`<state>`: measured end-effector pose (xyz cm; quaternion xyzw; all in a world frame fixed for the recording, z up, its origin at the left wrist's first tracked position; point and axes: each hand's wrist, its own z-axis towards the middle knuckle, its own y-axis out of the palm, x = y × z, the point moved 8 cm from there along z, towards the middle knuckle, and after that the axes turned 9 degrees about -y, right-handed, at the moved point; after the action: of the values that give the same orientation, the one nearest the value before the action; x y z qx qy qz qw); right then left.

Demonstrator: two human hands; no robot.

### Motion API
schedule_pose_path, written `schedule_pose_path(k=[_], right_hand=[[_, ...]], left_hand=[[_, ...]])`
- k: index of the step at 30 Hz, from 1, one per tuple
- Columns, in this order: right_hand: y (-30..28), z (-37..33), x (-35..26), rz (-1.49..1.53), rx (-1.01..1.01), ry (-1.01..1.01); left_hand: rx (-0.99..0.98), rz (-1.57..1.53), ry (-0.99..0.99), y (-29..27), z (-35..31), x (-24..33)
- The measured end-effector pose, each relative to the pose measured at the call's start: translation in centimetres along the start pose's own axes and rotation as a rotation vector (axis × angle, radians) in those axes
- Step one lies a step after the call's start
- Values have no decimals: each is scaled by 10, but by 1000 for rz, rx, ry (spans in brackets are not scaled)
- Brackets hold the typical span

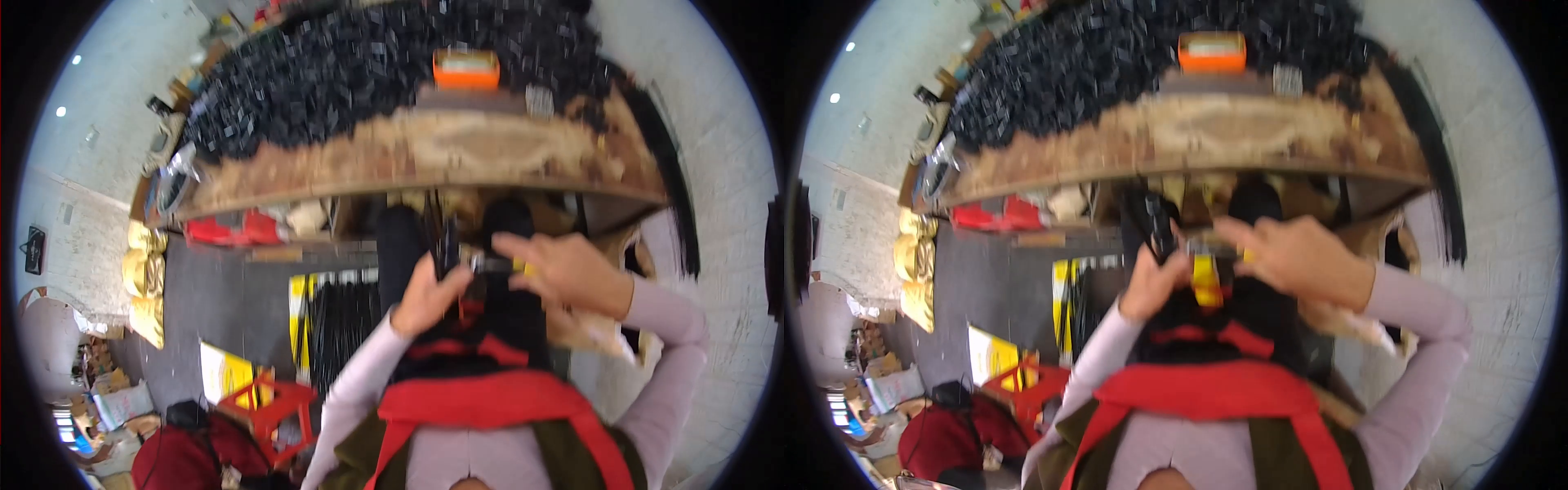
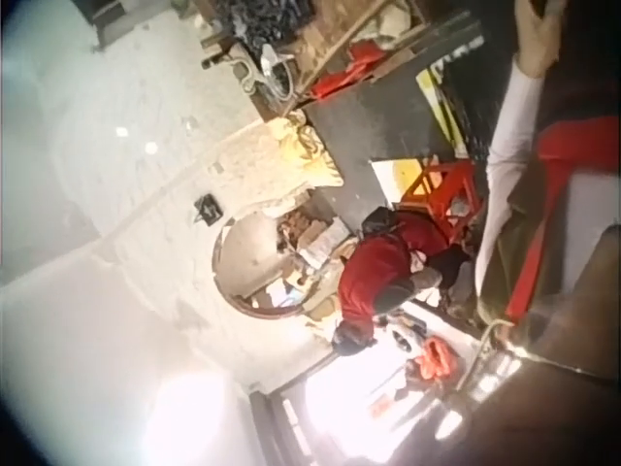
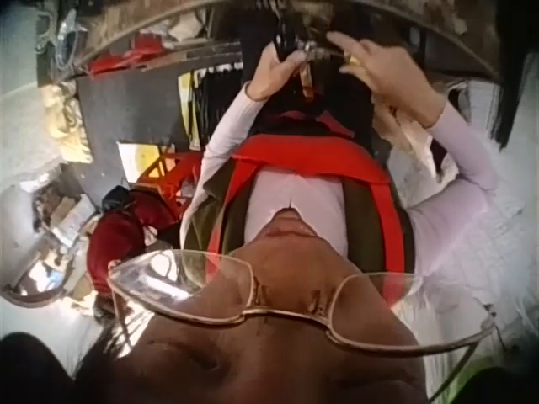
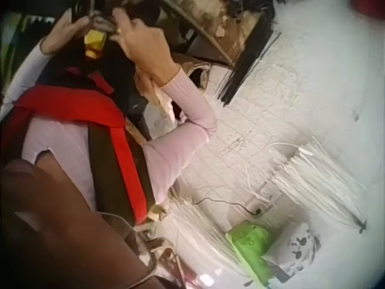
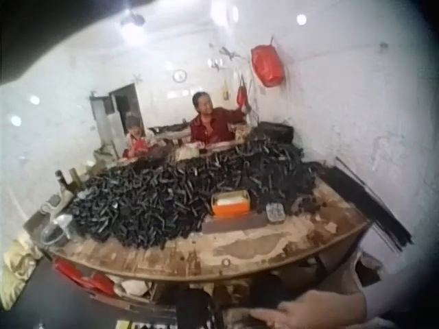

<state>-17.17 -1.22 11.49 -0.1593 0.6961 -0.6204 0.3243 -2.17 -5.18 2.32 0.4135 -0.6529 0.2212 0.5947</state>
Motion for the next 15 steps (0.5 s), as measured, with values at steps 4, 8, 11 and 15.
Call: schedule_pose_path(k=[4,8,11,15], right_hand=[[45,-20,-4,1378,-427,304],[35,-26,-9,928,-139,300],[13,-13,13,323,247,82],[-20,-6,2,-351,345,-121]], left_hand=[[-169,-101,-12,12,5,-29],[-207,-111,-36,17,-1,-30],[-167,-195,-3,19,11,-20],[-41,-193,21,4,31,-23]])
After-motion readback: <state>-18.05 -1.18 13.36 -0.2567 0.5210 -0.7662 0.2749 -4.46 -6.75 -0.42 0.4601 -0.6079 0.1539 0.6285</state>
